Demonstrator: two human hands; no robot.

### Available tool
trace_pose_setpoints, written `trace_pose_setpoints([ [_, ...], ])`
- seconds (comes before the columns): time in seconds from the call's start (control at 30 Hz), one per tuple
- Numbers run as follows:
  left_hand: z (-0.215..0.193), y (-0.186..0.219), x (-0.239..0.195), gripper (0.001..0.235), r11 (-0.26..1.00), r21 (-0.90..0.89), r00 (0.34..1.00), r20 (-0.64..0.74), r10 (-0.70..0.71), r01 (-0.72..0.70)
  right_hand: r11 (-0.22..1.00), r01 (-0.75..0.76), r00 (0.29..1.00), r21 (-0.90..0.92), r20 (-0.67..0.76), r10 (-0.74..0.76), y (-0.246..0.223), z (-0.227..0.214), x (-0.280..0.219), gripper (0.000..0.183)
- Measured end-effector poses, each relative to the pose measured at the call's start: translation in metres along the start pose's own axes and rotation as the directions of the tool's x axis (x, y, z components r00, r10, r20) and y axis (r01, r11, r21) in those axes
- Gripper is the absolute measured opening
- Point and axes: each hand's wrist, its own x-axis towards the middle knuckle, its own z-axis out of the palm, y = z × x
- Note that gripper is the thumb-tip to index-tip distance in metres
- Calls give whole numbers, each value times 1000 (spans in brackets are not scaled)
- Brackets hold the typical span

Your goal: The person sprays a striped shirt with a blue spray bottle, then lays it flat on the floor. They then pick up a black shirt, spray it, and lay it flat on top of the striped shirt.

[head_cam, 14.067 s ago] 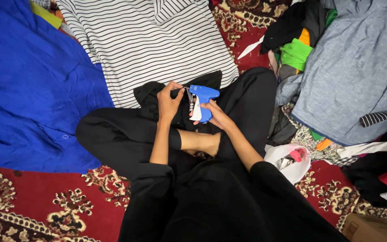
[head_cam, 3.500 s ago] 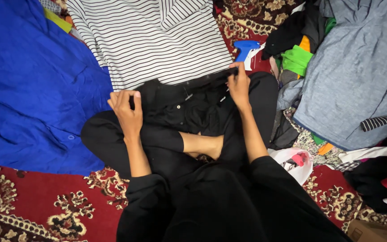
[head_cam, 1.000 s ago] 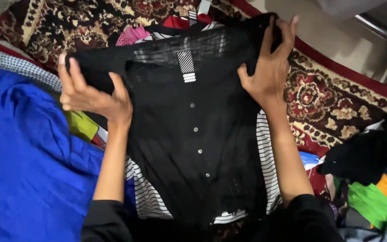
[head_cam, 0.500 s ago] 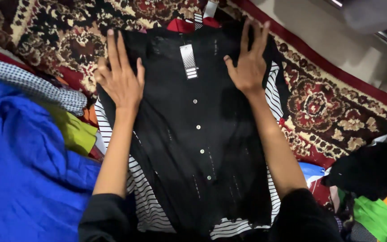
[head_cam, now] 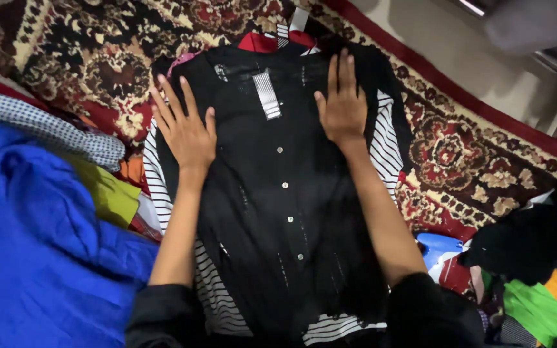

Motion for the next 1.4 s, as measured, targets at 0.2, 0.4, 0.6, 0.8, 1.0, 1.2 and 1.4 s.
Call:
trace_pose_setpoints([
  [0.2,-13,25,-44,71,999,-24,999,-31,-27,26,998,11,998,60,65,-15,-9,-12,-31,72],
  [0.4,-47,44,-126,75,995,-66,992,102,76,-69,967,-68,998,245,22,65,-37,-61,-90,72],
  [0.6,-87,64,-215,85,993,-106,970,228,81,-58,968,-99,994,231,58,88,-57,-84,-164,73],
  [0.8,-127,75,-278,74,816,-566,947,311,77,119,938,-180,982,295,1,188,-78,-133,-235,73],
  [1.0,-139,93,-331,65,790,-548,961,159,-227,277,757,-336,936,561,108,336,-81,-146,-287,86],
  [1.2,-138,97,-380,66,677,-568,874,188,-448,469,724,-405,910,559,166,380,-82,-151,-332,92],
  [1.4,-115,79,-410,53,604,-606,844,243,-479,517,697,-449,890,559,209,405,-72,-158,-372,63],
])
